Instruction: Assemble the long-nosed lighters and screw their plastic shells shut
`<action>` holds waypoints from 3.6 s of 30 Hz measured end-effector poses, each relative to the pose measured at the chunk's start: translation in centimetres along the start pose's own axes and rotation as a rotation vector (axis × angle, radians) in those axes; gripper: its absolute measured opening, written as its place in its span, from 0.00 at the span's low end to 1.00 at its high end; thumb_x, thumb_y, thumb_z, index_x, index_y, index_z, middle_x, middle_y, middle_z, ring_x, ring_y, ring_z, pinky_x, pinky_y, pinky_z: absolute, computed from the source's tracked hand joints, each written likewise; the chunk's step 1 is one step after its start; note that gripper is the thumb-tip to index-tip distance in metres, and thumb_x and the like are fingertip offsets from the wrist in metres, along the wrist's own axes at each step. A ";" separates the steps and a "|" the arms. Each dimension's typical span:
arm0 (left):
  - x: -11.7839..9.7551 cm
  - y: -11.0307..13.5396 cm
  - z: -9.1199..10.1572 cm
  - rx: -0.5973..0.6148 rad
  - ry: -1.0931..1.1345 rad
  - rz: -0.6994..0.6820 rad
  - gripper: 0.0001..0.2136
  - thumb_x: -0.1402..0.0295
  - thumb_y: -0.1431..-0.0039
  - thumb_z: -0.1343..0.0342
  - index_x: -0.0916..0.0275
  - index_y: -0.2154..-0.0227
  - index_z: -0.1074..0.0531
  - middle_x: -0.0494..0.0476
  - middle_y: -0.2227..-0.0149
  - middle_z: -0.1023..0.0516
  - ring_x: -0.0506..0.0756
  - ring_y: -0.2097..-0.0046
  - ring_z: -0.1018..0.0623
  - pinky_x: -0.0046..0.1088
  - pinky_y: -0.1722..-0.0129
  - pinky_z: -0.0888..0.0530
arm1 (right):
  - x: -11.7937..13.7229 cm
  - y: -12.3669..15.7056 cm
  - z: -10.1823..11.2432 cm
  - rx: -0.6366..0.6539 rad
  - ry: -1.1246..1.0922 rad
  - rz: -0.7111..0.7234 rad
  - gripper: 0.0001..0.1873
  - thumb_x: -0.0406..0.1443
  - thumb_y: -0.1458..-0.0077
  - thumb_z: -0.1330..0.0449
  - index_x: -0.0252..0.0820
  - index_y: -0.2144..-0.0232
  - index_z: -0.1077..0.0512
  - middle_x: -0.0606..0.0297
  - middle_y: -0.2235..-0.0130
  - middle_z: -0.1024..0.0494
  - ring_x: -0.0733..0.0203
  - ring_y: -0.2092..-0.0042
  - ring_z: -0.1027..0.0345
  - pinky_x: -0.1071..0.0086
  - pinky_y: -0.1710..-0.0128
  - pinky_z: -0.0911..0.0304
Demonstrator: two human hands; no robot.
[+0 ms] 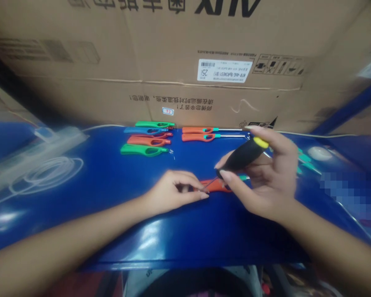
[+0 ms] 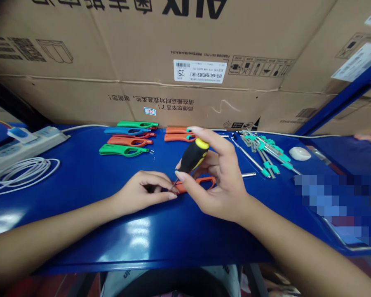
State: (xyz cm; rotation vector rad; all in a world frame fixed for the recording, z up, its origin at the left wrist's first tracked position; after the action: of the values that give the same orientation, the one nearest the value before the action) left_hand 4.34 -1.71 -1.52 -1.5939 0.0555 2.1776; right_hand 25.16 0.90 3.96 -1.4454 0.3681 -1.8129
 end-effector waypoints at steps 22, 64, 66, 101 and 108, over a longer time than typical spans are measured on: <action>0.5 -0.1 0.3 -0.018 -0.069 0.128 0.08 0.63 0.44 0.34 0.63 0.68 0.16 0.57 0.68 0.17 0.47 0.76 0.31 0.23 0.76 0.36 | -1.0 0.2 -0.3 -0.028 -0.022 -0.014 0.33 0.35 0.41 0.36 0.61 0.38 0.44 0.59 0.44 0.28 0.54 0.59 0.22 0.62 0.69 0.21; 1.0 -0.3 0.9 0.105 -0.397 -0.167 0.17 0.70 0.43 0.35 0.59 0.51 0.25 0.56 0.54 0.20 0.57 0.51 0.24 0.36 0.47 0.28 | -2.8 1.1 -0.9 0.166 0.119 0.208 0.46 0.28 0.41 0.38 0.59 0.30 0.56 0.56 0.35 0.35 0.53 0.51 0.24 0.57 0.56 0.20; 1.0 -0.3 0.9 0.104 -0.400 -0.178 0.16 0.70 0.43 0.35 0.59 0.52 0.25 0.56 0.54 0.20 0.57 0.51 0.24 0.36 0.48 0.28 | -3.1 1.1 -0.8 0.180 0.136 0.266 0.48 0.27 0.42 0.38 0.56 0.29 0.57 0.55 0.36 0.34 0.52 0.50 0.24 0.56 0.56 0.20; 0.5 -0.4 0.4 0.214 -0.403 -0.336 0.14 0.65 0.37 0.38 0.62 0.50 0.25 0.60 0.54 0.19 0.58 0.51 0.23 0.38 0.47 0.28 | 0.4 -0.7 0.8 0.120 0.297 0.325 0.21 0.33 0.38 0.38 0.46 0.43 0.29 0.61 0.58 0.19 0.61 0.65 0.25 0.67 0.66 0.27; 0.7 -0.2 0.5 0.203 -0.401 -0.335 0.14 0.64 0.37 0.38 0.63 0.51 0.26 0.60 0.56 0.20 0.57 0.53 0.23 0.36 0.50 0.27 | 0.6 -0.7 0.7 0.132 0.273 0.272 0.22 0.30 0.34 0.47 0.46 0.40 0.31 0.57 0.49 0.21 0.58 0.55 0.24 0.62 0.56 0.26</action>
State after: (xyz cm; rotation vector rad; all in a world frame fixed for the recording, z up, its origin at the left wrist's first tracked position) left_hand 3.85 -1.15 -1.92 -0.9583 -0.1023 2.1028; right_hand 25.49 1.14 5.06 -1.0061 0.5438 -1.7760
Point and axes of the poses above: each hand's wrist, its own y-axis away from the middle knuckle, its own z-axis out of the back of the hand, x = y × z, the point moved 1 cm from there along -y, towards the middle knuckle
